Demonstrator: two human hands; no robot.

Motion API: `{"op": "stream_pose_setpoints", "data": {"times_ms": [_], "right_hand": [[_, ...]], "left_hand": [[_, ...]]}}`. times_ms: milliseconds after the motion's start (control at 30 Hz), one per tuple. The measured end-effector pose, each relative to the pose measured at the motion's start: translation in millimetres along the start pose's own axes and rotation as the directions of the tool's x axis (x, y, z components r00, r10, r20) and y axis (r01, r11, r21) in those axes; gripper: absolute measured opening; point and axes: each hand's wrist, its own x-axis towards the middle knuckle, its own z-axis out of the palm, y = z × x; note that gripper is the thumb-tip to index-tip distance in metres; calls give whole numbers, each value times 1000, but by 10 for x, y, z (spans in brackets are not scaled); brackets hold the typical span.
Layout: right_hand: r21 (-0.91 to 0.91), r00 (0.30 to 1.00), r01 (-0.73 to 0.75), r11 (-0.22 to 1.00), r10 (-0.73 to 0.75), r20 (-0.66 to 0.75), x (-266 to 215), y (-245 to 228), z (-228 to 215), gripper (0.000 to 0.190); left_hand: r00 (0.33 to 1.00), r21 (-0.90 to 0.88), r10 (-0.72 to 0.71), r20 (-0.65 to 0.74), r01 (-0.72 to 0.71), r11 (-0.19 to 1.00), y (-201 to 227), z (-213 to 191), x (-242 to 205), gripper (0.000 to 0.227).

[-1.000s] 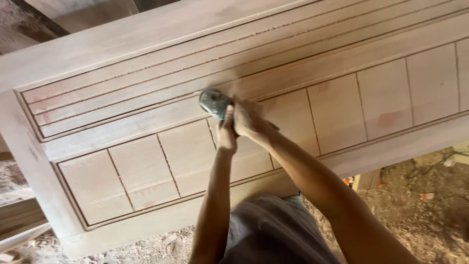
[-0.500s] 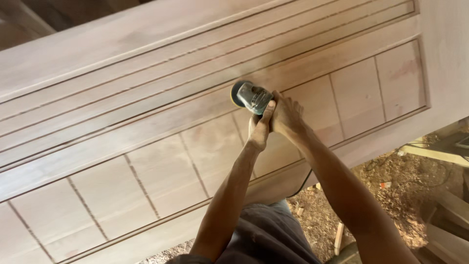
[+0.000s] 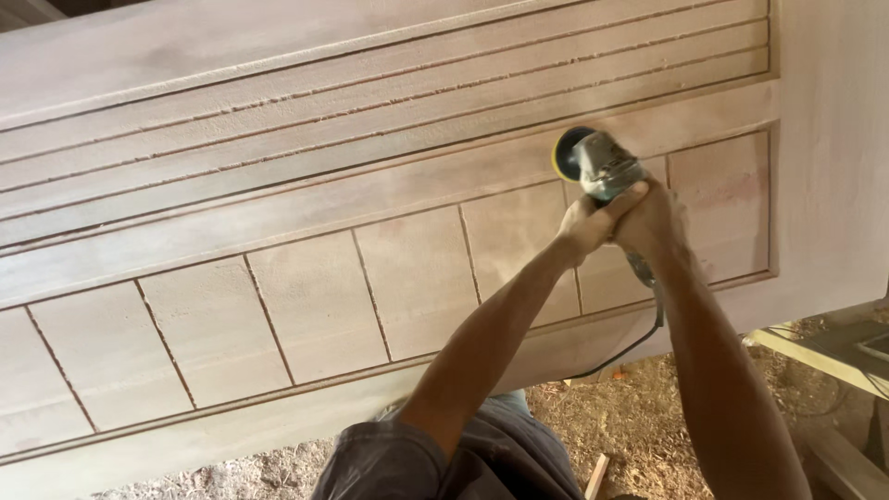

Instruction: The person uses an orbital sander to smooth the surface of a wooden door panel. They systematically move the sander across the flat areas and grooves, then wipe the surface with their hand to remove dust.

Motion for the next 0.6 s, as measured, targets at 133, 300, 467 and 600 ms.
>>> {"op": "stream_pose_setpoints", "data": {"times_ms": [133, 300, 467, 600], "right_hand": [[84, 992, -104, 991, 97, 81, -91, -137, 8, 55], [-14, 994, 20, 1000, -19, 107, -278, -775, 426, 50], [-63, 945, 301, 951, -289, 153, -533, -1651, 1260, 46], [113, 906, 358, 927, -374, 199, -774, -2462, 1778, 41]], "left_hand": [[999, 0, -31, 22, 31, 1000, 95, -83, -88, 100], [994, -90, 38, -99, -47, 995, 97, -800, -640, 95], [949, -124, 219, -226, -251, 960, 120, -1837, -1383, 76], [942, -211, 121, -314, -193, 958, 211, -2602, -1888, 65]]}}
